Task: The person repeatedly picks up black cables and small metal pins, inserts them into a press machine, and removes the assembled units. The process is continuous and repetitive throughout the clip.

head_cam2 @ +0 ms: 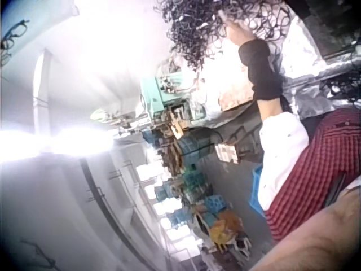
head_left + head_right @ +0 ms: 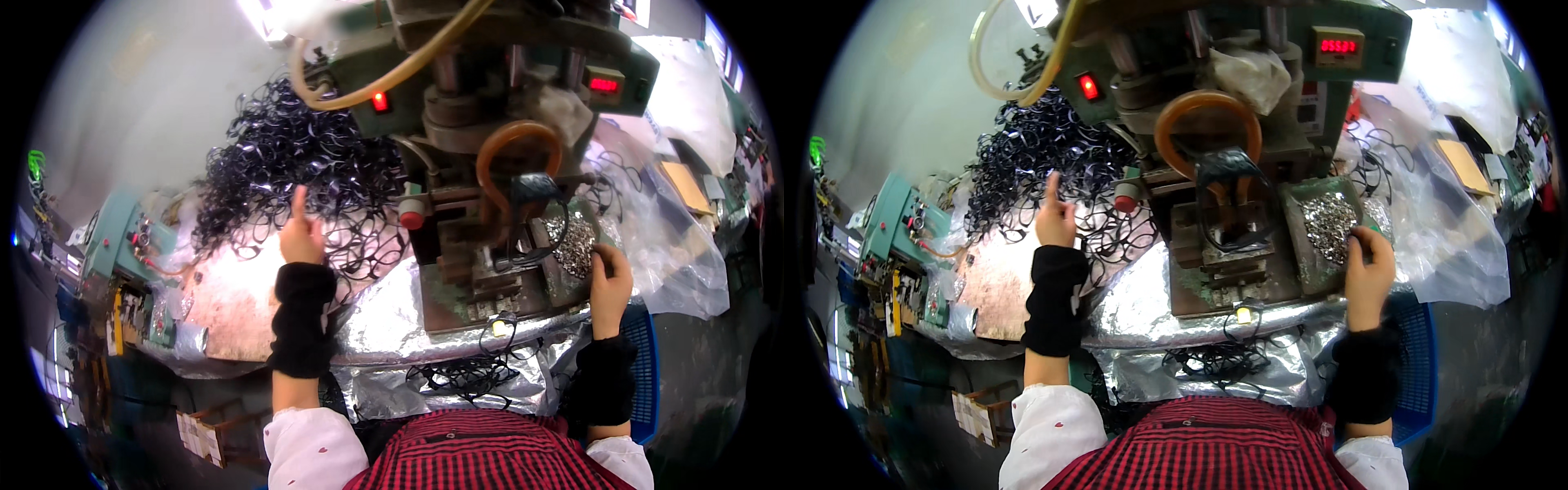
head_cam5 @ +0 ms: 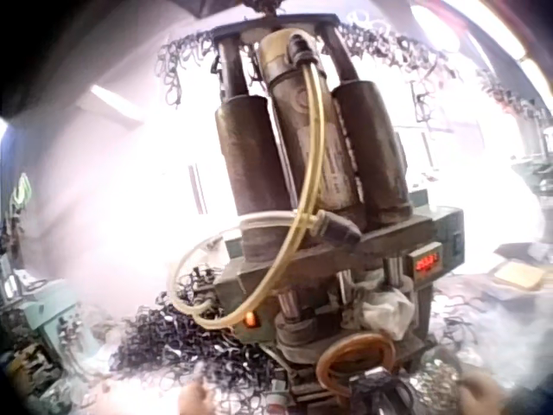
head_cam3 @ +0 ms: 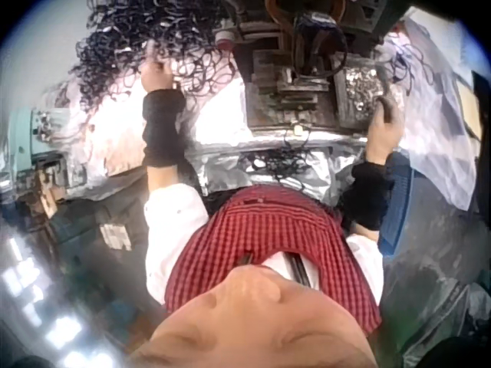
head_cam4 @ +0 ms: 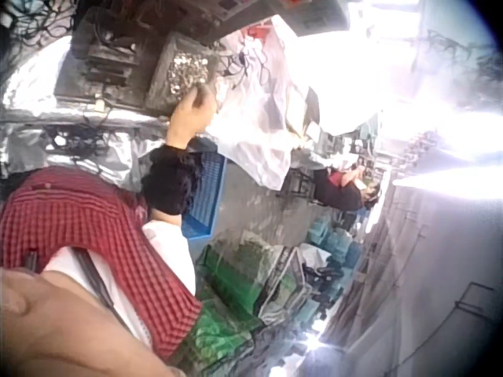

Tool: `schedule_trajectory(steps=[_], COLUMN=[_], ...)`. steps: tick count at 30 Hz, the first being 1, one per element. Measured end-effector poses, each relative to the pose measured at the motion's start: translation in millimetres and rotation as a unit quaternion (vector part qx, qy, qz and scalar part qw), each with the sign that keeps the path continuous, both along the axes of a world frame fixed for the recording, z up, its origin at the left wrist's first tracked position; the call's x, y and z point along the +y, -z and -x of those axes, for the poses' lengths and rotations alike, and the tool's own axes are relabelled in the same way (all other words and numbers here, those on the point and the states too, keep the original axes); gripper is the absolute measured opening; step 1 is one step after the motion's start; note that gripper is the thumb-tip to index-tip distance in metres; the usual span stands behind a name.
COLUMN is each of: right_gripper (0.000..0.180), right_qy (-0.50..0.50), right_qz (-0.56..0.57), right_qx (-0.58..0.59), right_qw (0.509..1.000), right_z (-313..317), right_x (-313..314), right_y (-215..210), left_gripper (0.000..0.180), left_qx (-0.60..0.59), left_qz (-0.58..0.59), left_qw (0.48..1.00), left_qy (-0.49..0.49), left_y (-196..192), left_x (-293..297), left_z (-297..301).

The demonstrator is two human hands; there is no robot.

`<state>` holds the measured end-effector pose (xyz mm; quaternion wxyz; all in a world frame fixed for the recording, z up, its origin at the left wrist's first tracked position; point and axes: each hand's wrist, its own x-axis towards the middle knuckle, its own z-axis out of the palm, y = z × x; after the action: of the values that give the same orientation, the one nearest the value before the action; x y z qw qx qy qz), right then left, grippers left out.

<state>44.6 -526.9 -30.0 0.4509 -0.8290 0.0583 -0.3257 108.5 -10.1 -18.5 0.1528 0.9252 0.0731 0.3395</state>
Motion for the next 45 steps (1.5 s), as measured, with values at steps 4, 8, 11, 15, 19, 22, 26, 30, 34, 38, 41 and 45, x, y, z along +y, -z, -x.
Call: schedule_trajectory(steps=[4,8,11,15,19,22,26,30,34,38,41,45], right_gripper=[0.012,0.015,0.022,0.024,0.037,0.041,0.048,0.052,0.055,0.036,0.022,0.018], right_qy=[0.045,-0.013,-0.132,-0.206,-0.289,-0.291,-0.296,-0.322,-0.358,-0.222,0.033,0.010], right_qz=[-0.029,-0.189,-0.114,-0.067,-0.340,-0.397,-0.441,-0.456,-0.437,0.058,0.297,0.240], right_qx=[-0.026,0.009,-0.031,-0.119,0.003,0.019,0.064,0.068,0.044,0.000,0.026,-0.031], right_qw=[0.998,0.982,0.984,0.969,0.895,0.870,0.845,0.827,0.824,0.973,0.954,0.970], right_z=[34.5,50.8,43.0,-0.7,-7.1,-2.3,-1.1,10.3,31.8,9.7,-13.2,-29.7], right_x=[-31.6,-19.6,27.3,84.7,113.6,112.7,109.2,117.7,114.3,60.4,26.7,10.2], right_y=[6.9,-11.9,-57.8,-85.9,-73.7,-71.0,-85.1,-101.6,-117.8,-91.6,-31.8,-17.4], left_gripper=[0.069,0.028,0.016,0.024,0.015,0.008,0.016,0.016,0.009,0.010,0.015,0.013], left_qx=[-0.140,-0.147,-0.058,-0.090,-0.118,-0.106,-0.214,-0.224,-0.204,-0.084,-0.042,0.008], left_qz=[0.219,0.429,0.519,0.343,0.527,0.592,0.472,0.359,0.431,0.431,0.477,0.437], left_qw=[0.961,0.883,0.842,0.914,0.824,0.769,0.746,0.818,0.776,0.812,0.770,0.799], left_qy=[0.094,0.118,0.137,0.196,0.173,0.219,0.419,0.389,0.412,0.386,0.422,0.413], left_y=[-54.9,-59.8,-55.0,-30.2,-24.1,-36.6,-105.5,-138.8,-143.5,-132.8,-128.4,-133.5], left_x=[-9.1,-43.6,-94.2,-110.6,-127.0,-151.2,-189.6,-207.2,-202.6,-223.0,-242.6,-257.5], left_z=[45.7,85.1,94.7,68.3,78.9,91.4,100.9,93.0,99.2,118.5,113.4,107.7])
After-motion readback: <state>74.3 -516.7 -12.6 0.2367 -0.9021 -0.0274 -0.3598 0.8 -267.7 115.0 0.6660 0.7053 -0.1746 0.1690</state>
